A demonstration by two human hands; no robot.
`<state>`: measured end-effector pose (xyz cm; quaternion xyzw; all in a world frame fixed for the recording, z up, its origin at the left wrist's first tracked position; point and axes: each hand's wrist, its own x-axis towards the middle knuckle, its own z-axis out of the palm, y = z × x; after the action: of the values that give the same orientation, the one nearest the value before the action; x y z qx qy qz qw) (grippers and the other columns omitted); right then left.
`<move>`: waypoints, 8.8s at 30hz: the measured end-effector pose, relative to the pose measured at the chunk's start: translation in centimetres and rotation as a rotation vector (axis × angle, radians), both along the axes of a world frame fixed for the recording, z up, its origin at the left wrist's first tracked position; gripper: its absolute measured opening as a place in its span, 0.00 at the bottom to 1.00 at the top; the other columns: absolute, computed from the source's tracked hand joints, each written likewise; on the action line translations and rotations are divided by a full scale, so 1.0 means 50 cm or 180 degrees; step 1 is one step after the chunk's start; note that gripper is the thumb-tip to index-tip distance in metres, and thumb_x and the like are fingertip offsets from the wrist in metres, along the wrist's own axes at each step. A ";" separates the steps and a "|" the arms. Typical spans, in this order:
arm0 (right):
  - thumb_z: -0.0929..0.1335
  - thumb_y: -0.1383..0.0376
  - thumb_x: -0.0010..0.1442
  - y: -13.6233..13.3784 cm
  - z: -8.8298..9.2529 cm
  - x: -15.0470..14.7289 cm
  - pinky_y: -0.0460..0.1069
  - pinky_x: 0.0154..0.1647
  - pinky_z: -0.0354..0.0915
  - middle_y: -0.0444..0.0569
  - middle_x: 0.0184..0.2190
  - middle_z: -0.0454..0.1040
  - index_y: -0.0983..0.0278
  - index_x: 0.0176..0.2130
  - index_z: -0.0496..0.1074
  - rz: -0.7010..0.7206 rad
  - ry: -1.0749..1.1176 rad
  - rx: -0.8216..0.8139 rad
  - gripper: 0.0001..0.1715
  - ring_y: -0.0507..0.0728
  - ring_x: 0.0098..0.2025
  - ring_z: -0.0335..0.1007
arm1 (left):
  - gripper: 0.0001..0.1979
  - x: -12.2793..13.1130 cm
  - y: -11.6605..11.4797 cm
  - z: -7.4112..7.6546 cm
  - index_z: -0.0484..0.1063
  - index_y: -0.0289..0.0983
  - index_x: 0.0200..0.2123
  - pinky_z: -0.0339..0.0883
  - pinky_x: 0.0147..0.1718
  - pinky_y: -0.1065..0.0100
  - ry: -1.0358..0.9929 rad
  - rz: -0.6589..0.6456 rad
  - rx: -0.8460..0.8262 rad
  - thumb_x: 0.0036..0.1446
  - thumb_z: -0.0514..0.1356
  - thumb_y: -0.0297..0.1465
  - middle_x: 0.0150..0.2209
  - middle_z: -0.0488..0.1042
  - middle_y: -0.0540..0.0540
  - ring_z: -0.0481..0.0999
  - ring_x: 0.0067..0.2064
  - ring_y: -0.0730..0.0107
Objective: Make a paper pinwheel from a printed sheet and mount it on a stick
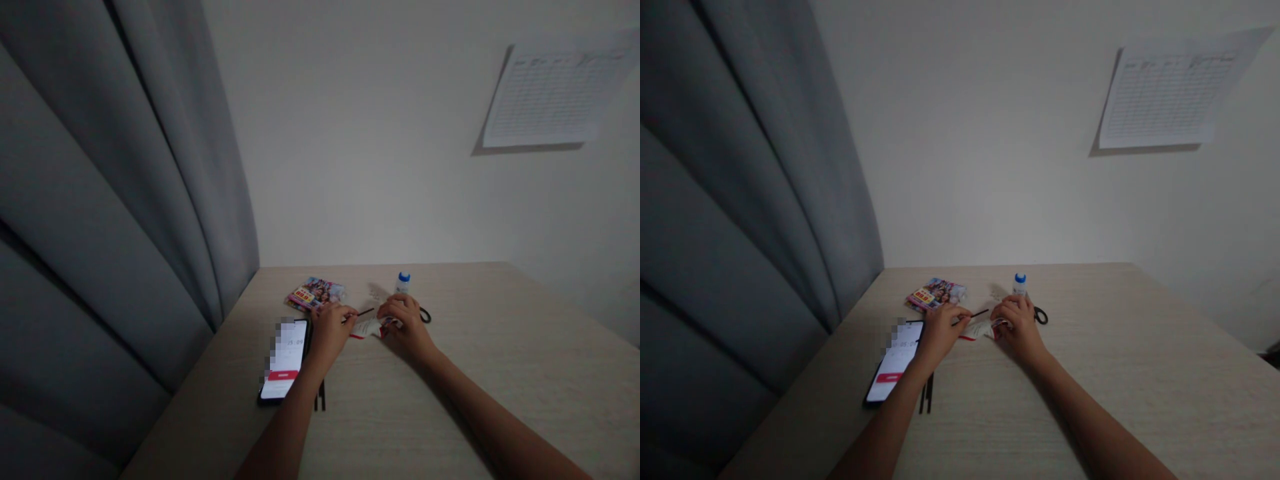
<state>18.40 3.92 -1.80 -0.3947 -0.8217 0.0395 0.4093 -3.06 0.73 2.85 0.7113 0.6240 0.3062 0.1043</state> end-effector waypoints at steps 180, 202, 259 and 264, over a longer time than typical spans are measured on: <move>0.71 0.58 0.50 0.022 0.055 -0.017 0.47 0.33 0.58 0.45 0.26 0.79 0.59 0.31 0.81 -0.0805 -0.1228 -0.2465 0.10 0.57 0.34 0.74 | 0.02 0.007 0.031 -0.089 0.81 0.44 0.32 0.38 0.64 0.42 0.0123 -0.0102 -0.0551 0.53 0.68 0.30 0.45 0.75 0.48 0.66 0.55 0.54; 0.71 0.58 0.48 0.034 0.055 -0.017 0.46 0.30 0.55 0.44 0.22 0.75 0.62 0.27 0.80 -0.0731 -0.1082 -0.2705 0.11 0.53 0.29 0.70 | 0.03 0.005 0.032 -0.099 0.81 0.46 0.33 0.40 0.63 0.41 0.0221 -0.0122 -0.0471 0.55 0.67 0.31 0.48 0.72 0.48 0.65 0.56 0.53; 0.69 0.63 0.52 0.018 0.050 -0.029 0.52 0.42 0.61 0.53 0.34 0.81 0.62 0.33 0.81 -0.1087 -0.1375 -0.2315 0.10 0.63 0.45 0.74 | 0.03 0.006 0.032 -0.100 0.80 0.46 0.31 0.33 0.64 0.37 0.0114 -0.0075 -0.0469 0.51 0.69 0.31 0.48 0.71 0.48 0.65 0.57 0.54; 0.66 0.68 0.51 0.010 0.054 -0.045 0.56 0.48 0.59 0.57 0.38 0.81 0.62 0.32 0.81 -0.1246 -0.1322 -0.2268 0.13 0.67 0.54 0.70 | 0.03 0.005 0.032 -0.102 0.80 0.46 0.32 0.34 0.64 0.38 0.0121 -0.0099 -0.0438 0.52 0.69 0.31 0.48 0.71 0.48 0.64 0.57 0.55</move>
<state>16.16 4.41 0.92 -0.6582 -0.7315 0.1617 0.0744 -2.81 2.35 -2.24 0.7177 0.6343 0.2474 0.1458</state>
